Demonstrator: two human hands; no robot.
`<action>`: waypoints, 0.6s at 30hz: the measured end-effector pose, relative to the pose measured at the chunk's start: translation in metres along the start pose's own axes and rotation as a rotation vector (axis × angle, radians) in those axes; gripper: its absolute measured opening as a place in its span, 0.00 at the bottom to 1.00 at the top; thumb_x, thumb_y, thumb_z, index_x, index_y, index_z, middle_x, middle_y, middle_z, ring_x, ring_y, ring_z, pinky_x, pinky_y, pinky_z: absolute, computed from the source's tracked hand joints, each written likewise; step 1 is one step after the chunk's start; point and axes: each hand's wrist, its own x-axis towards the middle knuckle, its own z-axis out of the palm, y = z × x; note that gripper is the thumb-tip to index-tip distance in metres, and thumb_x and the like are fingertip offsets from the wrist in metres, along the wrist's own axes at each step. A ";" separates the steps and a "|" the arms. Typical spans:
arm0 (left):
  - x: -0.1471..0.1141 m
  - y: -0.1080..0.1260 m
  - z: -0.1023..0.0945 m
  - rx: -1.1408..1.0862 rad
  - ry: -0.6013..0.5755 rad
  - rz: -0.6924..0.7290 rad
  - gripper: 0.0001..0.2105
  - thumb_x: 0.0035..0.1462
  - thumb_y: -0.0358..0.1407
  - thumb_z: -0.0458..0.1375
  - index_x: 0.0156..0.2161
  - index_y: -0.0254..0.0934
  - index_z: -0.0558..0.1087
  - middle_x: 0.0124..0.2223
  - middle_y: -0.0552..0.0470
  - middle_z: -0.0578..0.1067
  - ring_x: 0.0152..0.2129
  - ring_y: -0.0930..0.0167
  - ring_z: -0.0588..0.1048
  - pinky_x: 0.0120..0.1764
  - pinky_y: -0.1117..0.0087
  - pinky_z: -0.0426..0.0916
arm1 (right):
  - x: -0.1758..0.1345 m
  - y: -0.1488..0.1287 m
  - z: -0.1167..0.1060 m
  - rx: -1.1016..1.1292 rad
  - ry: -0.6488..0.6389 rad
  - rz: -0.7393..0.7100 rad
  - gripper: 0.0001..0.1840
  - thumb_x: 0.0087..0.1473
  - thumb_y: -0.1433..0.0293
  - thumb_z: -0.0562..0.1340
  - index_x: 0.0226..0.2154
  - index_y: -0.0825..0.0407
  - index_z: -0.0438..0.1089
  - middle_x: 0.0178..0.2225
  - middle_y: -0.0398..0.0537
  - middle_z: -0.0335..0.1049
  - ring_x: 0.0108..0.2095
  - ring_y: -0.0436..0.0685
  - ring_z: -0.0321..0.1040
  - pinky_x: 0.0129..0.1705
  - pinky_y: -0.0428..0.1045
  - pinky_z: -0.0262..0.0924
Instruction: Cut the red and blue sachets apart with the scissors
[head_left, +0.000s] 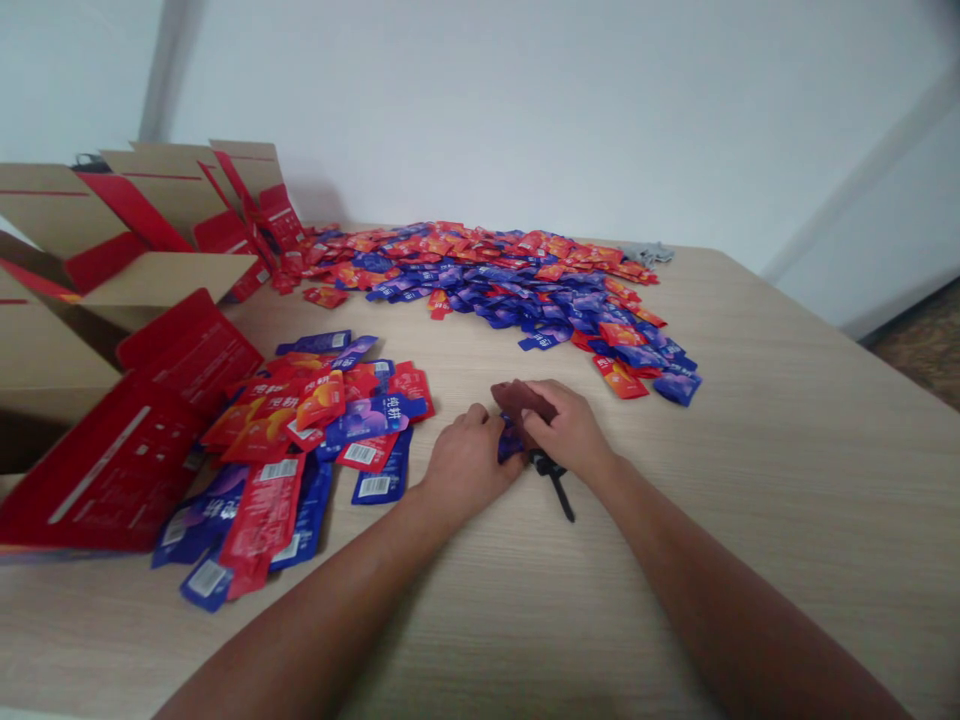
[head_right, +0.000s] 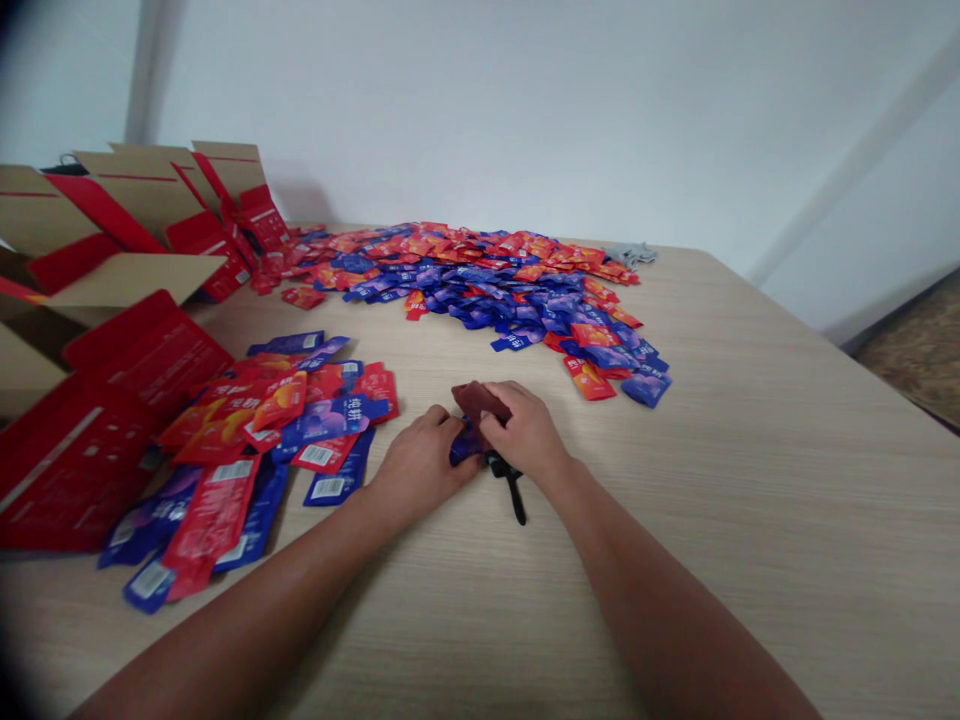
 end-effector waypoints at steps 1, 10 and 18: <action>0.000 0.000 0.001 -0.007 0.007 0.007 0.19 0.64 0.48 0.61 0.54 0.40 0.76 0.50 0.42 0.75 0.47 0.58 0.77 0.50 0.59 0.73 | 0.000 -0.001 0.000 0.011 -0.054 -0.007 0.25 0.57 0.74 0.62 0.56 0.44 0.76 0.52 0.47 0.80 0.52 0.61 0.76 0.57 0.57 0.69; 0.000 -0.001 0.004 -0.007 0.014 0.005 0.19 0.63 0.47 0.61 0.54 0.40 0.75 0.51 0.43 0.74 0.47 0.58 0.77 0.50 0.58 0.73 | 0.002 -0.002 0.001 -0.045 -0.129 0.047 0.22 0.57 0.73 0.63 0.53 0.46 0.78 0.50 0.48 0.81 0.48 0.61 0.76 0.55 0.57 0.69; 0.000 0.002 0.000 0.025 0.002 -0.013 0.18 0.64 0.48 0.60 0.52 0.40 0.76 0.48 0.43 0.74 0.44 0.59 0.77 0.46 0.60 0.72 | 0.003 0.008 0.004 -0.134 -0.040 0.130 0.16 0.57 0.71 0.64 0.49 0.47 0.78 0.47 0.49 0.81 0.46 0.61 0.76 0.52 0.55 0.69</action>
